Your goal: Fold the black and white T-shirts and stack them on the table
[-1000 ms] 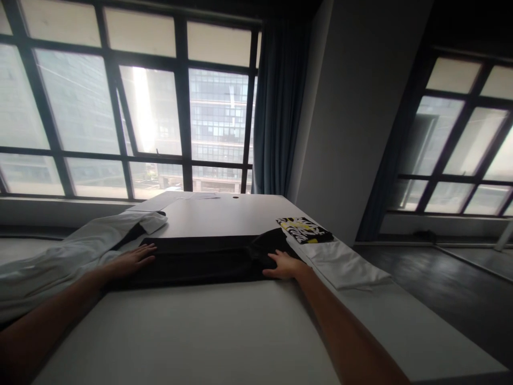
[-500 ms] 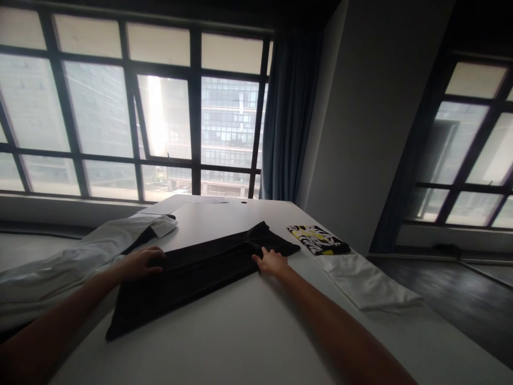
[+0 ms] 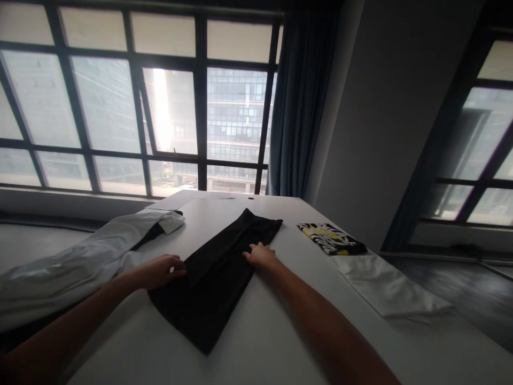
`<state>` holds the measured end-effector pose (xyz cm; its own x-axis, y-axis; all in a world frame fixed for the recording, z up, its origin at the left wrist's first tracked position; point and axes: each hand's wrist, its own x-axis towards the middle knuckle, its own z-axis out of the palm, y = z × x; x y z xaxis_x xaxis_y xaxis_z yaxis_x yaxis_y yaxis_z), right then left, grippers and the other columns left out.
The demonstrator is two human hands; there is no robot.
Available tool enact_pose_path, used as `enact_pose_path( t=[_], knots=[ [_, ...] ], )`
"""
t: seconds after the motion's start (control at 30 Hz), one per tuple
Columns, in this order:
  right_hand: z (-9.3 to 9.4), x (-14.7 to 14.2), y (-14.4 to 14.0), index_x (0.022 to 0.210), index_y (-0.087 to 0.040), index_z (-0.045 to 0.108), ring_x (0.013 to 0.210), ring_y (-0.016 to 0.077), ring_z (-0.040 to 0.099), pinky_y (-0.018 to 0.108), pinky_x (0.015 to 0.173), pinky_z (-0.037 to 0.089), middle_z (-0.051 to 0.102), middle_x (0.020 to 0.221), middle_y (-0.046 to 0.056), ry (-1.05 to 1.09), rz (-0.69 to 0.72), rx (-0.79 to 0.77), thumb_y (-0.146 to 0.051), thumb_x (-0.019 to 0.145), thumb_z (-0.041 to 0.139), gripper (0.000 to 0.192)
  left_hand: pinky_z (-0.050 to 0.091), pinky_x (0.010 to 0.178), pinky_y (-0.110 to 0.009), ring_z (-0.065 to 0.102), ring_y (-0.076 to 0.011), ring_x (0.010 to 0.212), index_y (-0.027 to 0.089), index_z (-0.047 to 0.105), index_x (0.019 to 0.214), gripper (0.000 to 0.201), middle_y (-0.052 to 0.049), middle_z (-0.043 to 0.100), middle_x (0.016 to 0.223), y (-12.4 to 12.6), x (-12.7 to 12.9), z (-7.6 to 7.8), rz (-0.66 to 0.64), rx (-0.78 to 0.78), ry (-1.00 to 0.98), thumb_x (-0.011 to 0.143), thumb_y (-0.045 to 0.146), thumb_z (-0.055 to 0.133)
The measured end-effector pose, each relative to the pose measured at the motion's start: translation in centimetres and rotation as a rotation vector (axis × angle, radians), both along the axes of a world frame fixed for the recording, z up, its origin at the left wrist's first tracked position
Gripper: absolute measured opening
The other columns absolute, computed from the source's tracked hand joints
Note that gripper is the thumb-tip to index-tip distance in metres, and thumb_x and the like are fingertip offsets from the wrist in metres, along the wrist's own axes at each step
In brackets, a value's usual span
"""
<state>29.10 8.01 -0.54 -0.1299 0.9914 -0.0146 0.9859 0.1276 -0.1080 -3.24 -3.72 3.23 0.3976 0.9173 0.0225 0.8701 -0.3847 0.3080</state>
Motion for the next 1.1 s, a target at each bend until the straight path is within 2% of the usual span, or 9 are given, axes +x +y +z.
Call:
enact_pose_path(
  t=[0.07,0.17,0.3,0.37,0.47,0.6,0.83,0.97,1.1],
  knots=[
    [0.2,0.7,-0.2,0.136,-0.024,0.051,0.13,0.0343,0.042,0.052,0.102,0.032,0.046,0.141,0.016,-0.049,0.004,0.047,-0.056,0.096,0.035,0.054,0.048,0.075,-0.03,0.066,-0.0231,0.086,0.026,0.076,0.097,0.031,-0.005,0.073,0.093,-0.9,1.3,0.2,-0.068,-0.102,-0.086,0.085,0.042,0.052],
    [0.7,2.9,-0.8,0.124,-0.018,0.06,0.123,0.0334,0.048,0.052,0.102,0.03,0.053,0.131,0.018,-0.131,-0.024,0.221,-0.037,0.1,0.031,0.042,0.049,0.07,-0.028,0.067,-0.0203,0.08,0.027,0.074,0.104,0.029,-0.002,0.074,0.088,-2.5,3.4,0.4,-0.226,-0.287,-0.183,0.086,0.035,0.052],
    [1.4,6.1,-2.9,0.124,-0.02,0.06,0.111,0.0286,0.057,0.043,0.098,0.036,0.061,0.12,0.015,-0.183,0.097,0.232,-0.017,0.089,0.049,0.038,0.052,0.077,-0.028,0.065,-0.0182,0.088,0.029,0.073,0.104,0.031,-0.002,0.07,0.109,-3.6,5.1,0.7,-0.403,-0.219,-0.195,0.08,0.02,0.056],
    [1.7,7.5,-4.5,0.129,-0.023,0.058,0.111,0.0278,0.058,0.04,0.098,0.039,0.06,0.123,0.013,-0.171,0.149,0.174,-0.01,0.077,0.058,0.053,0.051,0.088,-0.031,0.062,-0.0201,0.102,0.028,0.071,0.107,0.039,-0.004,0.065,0.119,-3.2,5.0,0.8,-0.397,-0.127,-0.183,0.074,0.012,0.057],
    [2.2,9.0,-7.1,0.132,-0.026,0.058,0.114,0.0253,0.058,0.035,0.098,0.042,0.055,0.134,0.009,-0.024,0.266,0.061,-0.004,0.069,0.059,0.067,0.043,0.103,-0.039,0.054,-0.0242,0.12,0.028,0.07,0.108,0.045,-0.003,0.06,0.129,-1.6,4.5,0.8,-0.331,-0.047,-0.109,0.071,0.006,0.056],
    [3.0,10.2,-9.9,0.116,-0.025,0.07,0.124,0.0241,0.052,0.034,0.107,0.039,0.05,0.141,0.006,0.24,0.45,-0.01,-0.006,0.069,0.06,0.052,0.04,0.105,-0.048,0.048,-0.0289,0.128,0.032,0.071,0.106,0.034,-0.001,0.057,0.136,0.0,4.6,-0.1,-0.279,0.017,0.003,0.079,0.015,0.06],
    [3.4,10.2,-11.8,0.087,-0.023,0.077,0.108,0.0217,0.062,0.035,0.101,0.044,0.066,0.12,0.004,0.436,0.534,-0.041,-0.013,0.071,0.065,0.023,0.041,0.103,-0.037,0.058,-0.0219,0.118,0.027,0.073,0.102,0.025,-0.004,0.068,0.123,-0.7,5.3,-2.7,-0.365,0.174,-0.109,0.091,0.029,0.05],
    [4.7,10.6,-12.4,0.081,-0.021,0.075,0.1,0.0204,0.065,0.031,0.095,0.047,0.072,0.105,0.004,0.501,0.587,-0.094,-0.021,0.075,0.064,0.013,0.042,0.1,-0.036,0.062,-0.0216,0.112,0.028,0.073,0.101,0.025,-0.003,0.071,0.117,-2.1,5.3,-1.8,-0.361,0.125,-0.14,0.091,0.034,0.051],
    [5.0,11.7,-12.0,0.086,-0.018,0.072,0.09,0.0203,0.067,0.032,0.088,0.051,0.073,0.09,0.004,0.651,0.544,-0.268,-0.033,0.074,0.068,0.02,0.048,0.086,-0.034,0.068,-0.0211,0.09,0.026,0.073,0.097,0.025,-0.004,0.075,0.096,-2.6,5.9,-0.5,-0.313,-0.014,-0.294,0.086,0.042,0.057]
  ],
)
